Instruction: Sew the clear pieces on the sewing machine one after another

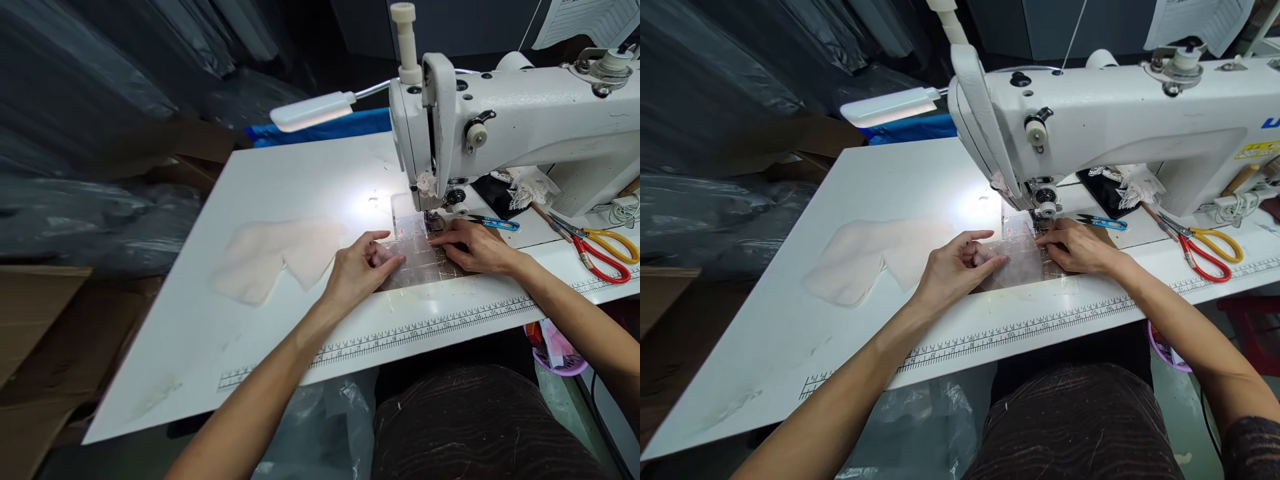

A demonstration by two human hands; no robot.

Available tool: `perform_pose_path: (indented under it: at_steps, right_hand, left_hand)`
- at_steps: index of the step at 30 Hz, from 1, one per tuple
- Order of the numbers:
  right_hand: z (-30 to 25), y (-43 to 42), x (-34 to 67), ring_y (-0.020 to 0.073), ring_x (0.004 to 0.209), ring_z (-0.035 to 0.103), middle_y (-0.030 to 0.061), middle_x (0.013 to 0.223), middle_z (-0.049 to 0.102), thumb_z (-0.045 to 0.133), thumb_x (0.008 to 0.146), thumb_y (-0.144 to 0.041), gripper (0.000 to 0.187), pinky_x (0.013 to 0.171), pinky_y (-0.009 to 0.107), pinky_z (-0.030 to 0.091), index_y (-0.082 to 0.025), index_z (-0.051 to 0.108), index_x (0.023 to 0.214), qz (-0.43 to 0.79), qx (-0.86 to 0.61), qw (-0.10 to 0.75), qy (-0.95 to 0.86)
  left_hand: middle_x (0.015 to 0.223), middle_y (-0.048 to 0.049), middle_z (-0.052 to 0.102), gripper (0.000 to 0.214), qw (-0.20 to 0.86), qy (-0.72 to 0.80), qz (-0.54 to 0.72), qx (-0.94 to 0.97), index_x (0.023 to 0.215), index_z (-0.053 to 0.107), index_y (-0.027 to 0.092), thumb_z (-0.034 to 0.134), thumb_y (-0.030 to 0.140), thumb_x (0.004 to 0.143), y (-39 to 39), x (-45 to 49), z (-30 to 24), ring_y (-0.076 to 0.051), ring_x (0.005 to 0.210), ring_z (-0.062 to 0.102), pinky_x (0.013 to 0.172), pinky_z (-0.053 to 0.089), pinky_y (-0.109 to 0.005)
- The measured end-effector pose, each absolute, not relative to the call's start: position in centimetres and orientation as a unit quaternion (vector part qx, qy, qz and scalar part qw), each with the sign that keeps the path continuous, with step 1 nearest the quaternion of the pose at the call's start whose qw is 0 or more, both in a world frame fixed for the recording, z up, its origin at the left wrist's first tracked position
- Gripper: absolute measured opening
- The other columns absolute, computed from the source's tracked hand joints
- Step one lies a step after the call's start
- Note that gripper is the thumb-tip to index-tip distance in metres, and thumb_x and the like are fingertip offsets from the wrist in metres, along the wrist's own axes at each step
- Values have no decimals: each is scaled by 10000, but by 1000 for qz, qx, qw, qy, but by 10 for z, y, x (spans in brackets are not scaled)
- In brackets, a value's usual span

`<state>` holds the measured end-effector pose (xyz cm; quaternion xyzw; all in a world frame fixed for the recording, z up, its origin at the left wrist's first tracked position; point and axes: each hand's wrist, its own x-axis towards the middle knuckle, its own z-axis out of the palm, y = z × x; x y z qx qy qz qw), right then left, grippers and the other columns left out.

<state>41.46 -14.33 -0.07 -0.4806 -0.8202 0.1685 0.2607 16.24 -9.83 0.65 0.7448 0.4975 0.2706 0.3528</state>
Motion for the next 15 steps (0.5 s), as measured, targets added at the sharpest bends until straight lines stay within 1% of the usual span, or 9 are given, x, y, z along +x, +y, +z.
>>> perform_pose_path:
  at_steps: [5,11,15]
  right_hand:
    - [0,-144,418,209,959,629,93,1061,677,477,929,-164,377,899,360,515,-201,734,1203,173,-486,248,-820]
    - [1,-145,420,208,963,638,90,1073,668,465,941,-162,409,904,359,515,-242,712,1257,172,-515,216,-812]
    - [0,-145,420,216,973,642,102,1087,668,446,957,-191,396,915,370,516,-209,721,1242,173,-513,219,-811]
  left_hand:
    - [710,24,696,479,365,501,265,739,1133,647,186,747,420,728,-99,163,8,-116,543,528,630,512,-283]
    - [709,23,696,481,368,500,266,737,1138,649,188,747,414,724,-99,163,6,-115,544,525,617,505,-277]
    - [738,17,713,489,364,502,260,740,1151,653,194,749,419,728,-98,162,5,-114,538,541,597,510,-272]
